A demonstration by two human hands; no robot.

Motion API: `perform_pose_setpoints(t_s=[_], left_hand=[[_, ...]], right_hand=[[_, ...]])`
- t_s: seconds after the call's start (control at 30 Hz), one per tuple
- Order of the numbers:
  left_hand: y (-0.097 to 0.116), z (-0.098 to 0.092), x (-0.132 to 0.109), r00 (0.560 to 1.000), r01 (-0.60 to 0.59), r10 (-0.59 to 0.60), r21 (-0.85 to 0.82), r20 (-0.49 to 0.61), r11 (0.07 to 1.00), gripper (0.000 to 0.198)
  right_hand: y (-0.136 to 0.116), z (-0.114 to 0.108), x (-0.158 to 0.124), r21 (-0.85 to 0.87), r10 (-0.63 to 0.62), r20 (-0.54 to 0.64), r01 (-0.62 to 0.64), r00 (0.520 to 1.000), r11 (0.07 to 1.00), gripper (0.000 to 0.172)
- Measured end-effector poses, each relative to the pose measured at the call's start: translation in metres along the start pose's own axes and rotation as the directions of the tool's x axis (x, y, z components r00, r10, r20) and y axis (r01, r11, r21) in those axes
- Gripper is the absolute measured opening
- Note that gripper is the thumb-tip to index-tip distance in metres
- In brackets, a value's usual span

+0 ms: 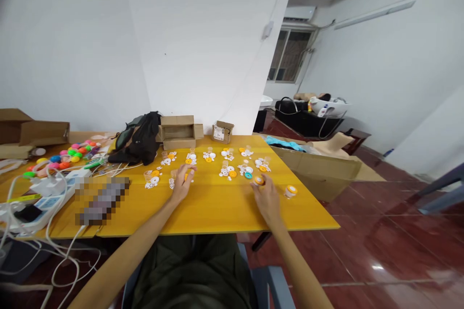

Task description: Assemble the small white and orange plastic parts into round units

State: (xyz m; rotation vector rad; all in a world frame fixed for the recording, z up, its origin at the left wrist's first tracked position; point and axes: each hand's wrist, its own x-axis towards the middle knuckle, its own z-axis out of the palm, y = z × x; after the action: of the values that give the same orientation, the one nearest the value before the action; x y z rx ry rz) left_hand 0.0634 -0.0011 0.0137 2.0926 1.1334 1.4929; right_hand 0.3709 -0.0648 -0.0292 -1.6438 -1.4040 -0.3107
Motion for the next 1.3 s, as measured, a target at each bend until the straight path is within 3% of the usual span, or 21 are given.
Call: perform_pose_setpoints(t_s=[0.17,0.33,0.4,0.53,0.63,0.77,0.87,1.07,1.3], left_hand=[[0.002,0.0,0.0,0.998,-0.034,0.027,0.111,0.065,0.993,0.023],[0.001,0.002,-0.001,0.984,-0.124,0.093,0.215,0.149,0.969,0.023],[0.002,0.005,-0.004,0.958,-0.214,0.153,0.25,0.243,0.944,0.023],[0.003,0.011,-0.009,0.858,-0.384,0.255,0.229,0.445,0.894,0.02],[0.0,0.015,-0.01,0.844,-0.391,0.25,0.224,0.474,0.893,0.017],[-0.008,0.019,-0.011,0.859,-0.387,0.277,0.193,0.43,0.902,0.009],[-0.011,0.021,-0.01,0.855,-0.397,0.287,0.189,0.432,0.898,0.01],[-0.01,0.022,-0.009,0.844,-0.38,0.241,0.218,0.48,0.899,0.012],[-0.011,0.024,-0.008,0.857,-0.313,0.168,0.233,0.488,0.921,0.012]], right_hand=[[0.024,-0.015,-0.003,-0.175,0.051,0.044,-0.043,0.998,0.984,0.025],[0.027,-0.013,-0.006,-0.259,0.087,0.088,-0.062,0.992,0.964,0.028],[0.023,-0.013,-0.007,-0.28,0.047,0.057,-0.029,0.997,0.959,0.032],[0.011,-0.017,-0.011,-0.303,-0.076,-0.006,0.07,0.997,0.95,0.045],[-0.001,-0.014,-0.016,-0.257,-0.154,0.028,0.156,0.988,0.954,0.049],[-0.02,0.006,-0.022,-0.115,-0.296,0.152,0.315,0.943,0.942,0.054],[-0.037,0.028,-0.023,-0.002,-0.361,0.172,0.367,0.917,0.93,0.058],[-0.06,0.067,-0.008,0.104,-0.338,0.169,0.324,0.926,0.94,0.067],[-0.063,0.093,0.019,0.113,-0.246,0.211,0.227,0.946,0.967,0.066]])
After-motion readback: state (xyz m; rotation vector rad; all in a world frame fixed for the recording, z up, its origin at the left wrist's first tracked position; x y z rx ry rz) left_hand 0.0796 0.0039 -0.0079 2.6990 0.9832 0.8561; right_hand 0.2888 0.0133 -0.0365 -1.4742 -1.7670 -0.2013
